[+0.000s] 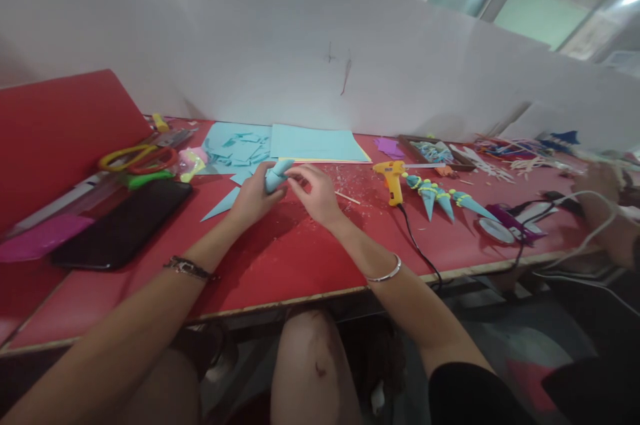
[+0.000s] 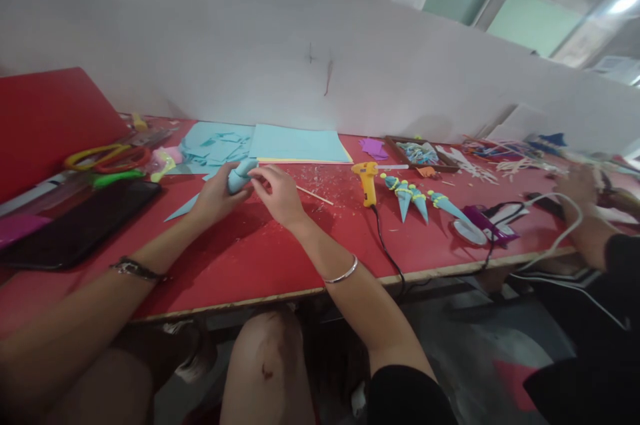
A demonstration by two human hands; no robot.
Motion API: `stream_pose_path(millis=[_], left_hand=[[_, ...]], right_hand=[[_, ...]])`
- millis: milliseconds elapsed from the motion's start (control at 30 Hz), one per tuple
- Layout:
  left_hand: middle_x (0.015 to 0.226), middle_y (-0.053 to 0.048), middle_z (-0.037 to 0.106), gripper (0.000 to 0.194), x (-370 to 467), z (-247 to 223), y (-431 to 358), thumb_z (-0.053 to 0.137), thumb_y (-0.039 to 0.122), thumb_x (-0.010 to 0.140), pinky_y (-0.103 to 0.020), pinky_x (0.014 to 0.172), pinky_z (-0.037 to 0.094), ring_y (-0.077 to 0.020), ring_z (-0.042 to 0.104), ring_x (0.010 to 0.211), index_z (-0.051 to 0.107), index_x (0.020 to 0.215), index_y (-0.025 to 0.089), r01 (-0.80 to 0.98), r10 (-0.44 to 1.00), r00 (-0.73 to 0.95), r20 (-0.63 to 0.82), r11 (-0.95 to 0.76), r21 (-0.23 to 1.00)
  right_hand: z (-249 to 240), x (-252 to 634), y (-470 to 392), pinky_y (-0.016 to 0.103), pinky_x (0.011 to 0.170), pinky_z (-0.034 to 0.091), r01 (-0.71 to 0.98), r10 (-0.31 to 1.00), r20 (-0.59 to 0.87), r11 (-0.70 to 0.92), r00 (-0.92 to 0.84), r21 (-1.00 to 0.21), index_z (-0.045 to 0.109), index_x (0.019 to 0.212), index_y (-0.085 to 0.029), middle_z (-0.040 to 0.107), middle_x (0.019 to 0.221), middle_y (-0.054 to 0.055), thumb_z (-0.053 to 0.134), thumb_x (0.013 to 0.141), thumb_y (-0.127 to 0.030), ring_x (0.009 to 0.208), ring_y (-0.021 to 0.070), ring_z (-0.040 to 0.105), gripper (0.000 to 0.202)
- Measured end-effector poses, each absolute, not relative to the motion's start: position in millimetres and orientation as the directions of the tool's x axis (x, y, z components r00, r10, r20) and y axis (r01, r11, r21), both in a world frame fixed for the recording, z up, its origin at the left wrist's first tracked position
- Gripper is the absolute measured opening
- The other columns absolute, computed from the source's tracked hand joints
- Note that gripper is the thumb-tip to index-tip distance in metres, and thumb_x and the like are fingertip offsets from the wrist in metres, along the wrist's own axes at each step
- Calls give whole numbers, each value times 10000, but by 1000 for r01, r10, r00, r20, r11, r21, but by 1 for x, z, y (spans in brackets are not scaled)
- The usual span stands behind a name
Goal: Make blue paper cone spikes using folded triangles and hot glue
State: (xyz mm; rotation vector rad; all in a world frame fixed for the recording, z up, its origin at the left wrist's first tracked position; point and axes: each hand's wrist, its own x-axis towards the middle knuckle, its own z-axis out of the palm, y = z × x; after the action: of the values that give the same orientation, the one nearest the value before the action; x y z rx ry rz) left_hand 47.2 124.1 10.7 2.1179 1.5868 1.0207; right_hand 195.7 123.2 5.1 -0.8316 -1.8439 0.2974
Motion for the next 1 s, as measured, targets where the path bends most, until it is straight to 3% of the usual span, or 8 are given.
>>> stream_pose_path(millis=[167, 733, 1000], left_hand=[[803, -26, 568, 503, 47, 9, 126, 528, 377, 675, -274, 613, 381, -173, 504, 697, 478, 1126, 159, 671, 923, 147, 356, -357, 650], [801, -11, 567, 457, 43, 13, 125, 507, 409, 668, -283, 668, 404, -168, 497, 737, 490, 1048, 155, 593, 897, 305, 321, -443, 673], [890, -31, 599, 452, 41, 9, 126, 501, 382, 682, -287, 704, 425, -171, 525, 776, 495, 1073, 154, 597, 881, 326, 342, -472, 648]], right_hand=[[5, 198, 126, 246, 666, 456, 406, 669, 724, 717, -169, -567, 584, 829, -188, 610, 844, 19, 498, 823, -179, 733, 115, 547, 87], [8, 205, 128, 298, 779, 383, 593, 585, 692, 756, -424, -276, 565, 815, -205, 488, 827, 40, 422, 891, -213, 847, 171, 465, 162], [13, 205, 123, 305, 747, 368, 607, 607, 633, 751, -481, -258, 580, 787, -213, 501, 798, 42, 406, 902, -233, 812, 182, 431, 210]])
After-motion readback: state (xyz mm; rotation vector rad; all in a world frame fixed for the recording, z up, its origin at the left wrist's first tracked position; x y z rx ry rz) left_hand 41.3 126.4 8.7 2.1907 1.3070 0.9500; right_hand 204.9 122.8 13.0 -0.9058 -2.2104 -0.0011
